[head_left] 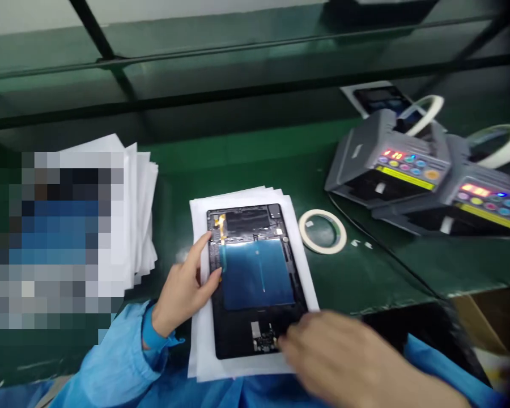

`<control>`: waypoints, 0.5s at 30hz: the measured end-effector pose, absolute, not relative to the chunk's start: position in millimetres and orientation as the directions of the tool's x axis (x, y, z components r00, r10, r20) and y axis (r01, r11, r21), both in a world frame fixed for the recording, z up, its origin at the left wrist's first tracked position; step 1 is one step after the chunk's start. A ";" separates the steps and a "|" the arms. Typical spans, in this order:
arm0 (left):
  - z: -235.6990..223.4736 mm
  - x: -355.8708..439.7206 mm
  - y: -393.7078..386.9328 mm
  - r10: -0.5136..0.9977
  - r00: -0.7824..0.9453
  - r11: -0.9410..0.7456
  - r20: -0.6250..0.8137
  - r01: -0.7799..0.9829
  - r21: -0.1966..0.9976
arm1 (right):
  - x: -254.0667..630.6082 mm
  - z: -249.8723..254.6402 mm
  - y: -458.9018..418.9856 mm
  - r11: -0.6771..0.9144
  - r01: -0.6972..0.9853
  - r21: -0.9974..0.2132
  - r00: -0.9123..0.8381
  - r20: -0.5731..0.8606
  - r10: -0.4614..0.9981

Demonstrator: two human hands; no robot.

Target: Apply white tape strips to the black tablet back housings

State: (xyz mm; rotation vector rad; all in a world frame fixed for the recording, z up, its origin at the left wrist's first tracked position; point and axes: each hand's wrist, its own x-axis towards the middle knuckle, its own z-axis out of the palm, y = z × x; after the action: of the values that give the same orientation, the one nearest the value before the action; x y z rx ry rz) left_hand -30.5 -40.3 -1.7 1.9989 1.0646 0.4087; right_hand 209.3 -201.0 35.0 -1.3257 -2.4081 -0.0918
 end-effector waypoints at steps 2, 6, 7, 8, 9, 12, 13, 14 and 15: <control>-1.2 -29.9 -38.5 0.809 0.582 -0.346 -0.084 0.586 0.732 | 257.3 25.9 -205.6 0.269 0.963 0.020 -0.242 0.507 0.827; -1.5 -27.3 -35.8 0.794 0.607 -0.417 -0.020 0.568 0.709 | 362.7 -8.3 -223.9 -0.371 0.855 0.361 -0.061 0.782 0.621; -1.5 -27.0 -34.7 0.794 0.608 -0.451 0.022 0.563 0.693 | 383.2 -17.8 -228.0 -0.416 0.829 0.373 -0.053 0.794 0.606; -1.2 -27.0 -33.3 0.791 0.607 -0.490 0.075 0.556 0.671 | 400.0 -26.6 -231.4 -0.446 0.816 0.367 -0.016 0.786 0.618; -0.4 -27.1 -31.5 0.786 0.603 -0.532 0.137 0.546 0.647 | 413.4 -34.1 -233.9 -0.469 0.812 0.348 0.035 0.773 0.633; 4.7 -27.0 -24.2 0.749 0.581 -0.642 0.319 0.513 0.570 | 437.0 -45.9 -234.8 -0.544 0.803 0.245 0.233 0.710 0.664; 7.1 -26.4 -21.6 0.732 0.577 -0.669 0.364 0.506 0.544 | 441.4 -46.2 -233.2 -0.563 0.800 0.207 0.290 0.689 0.665; 9.4 -25.4 -19.1 0.710 0.579 -0.698 0.401 0.502 0.511 | 444.6 -45.2 -231.1 -0.571 0.802 0.174 0.332 0.664 0.670; 11.5 -24.1 -16.7 0.683 0.589 -0.728 0.433 0.496 0.474 | 446.7 -43.4 -228.9 -0.570 0.809 0.146 0.364 0.637 0.680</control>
State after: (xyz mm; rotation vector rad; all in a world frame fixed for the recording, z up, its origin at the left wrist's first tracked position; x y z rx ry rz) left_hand -24.1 -16.7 11.5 2.5176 0.9625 0.8746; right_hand 446.7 -228.9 -43.4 -2.4295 -1.3442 -0.9920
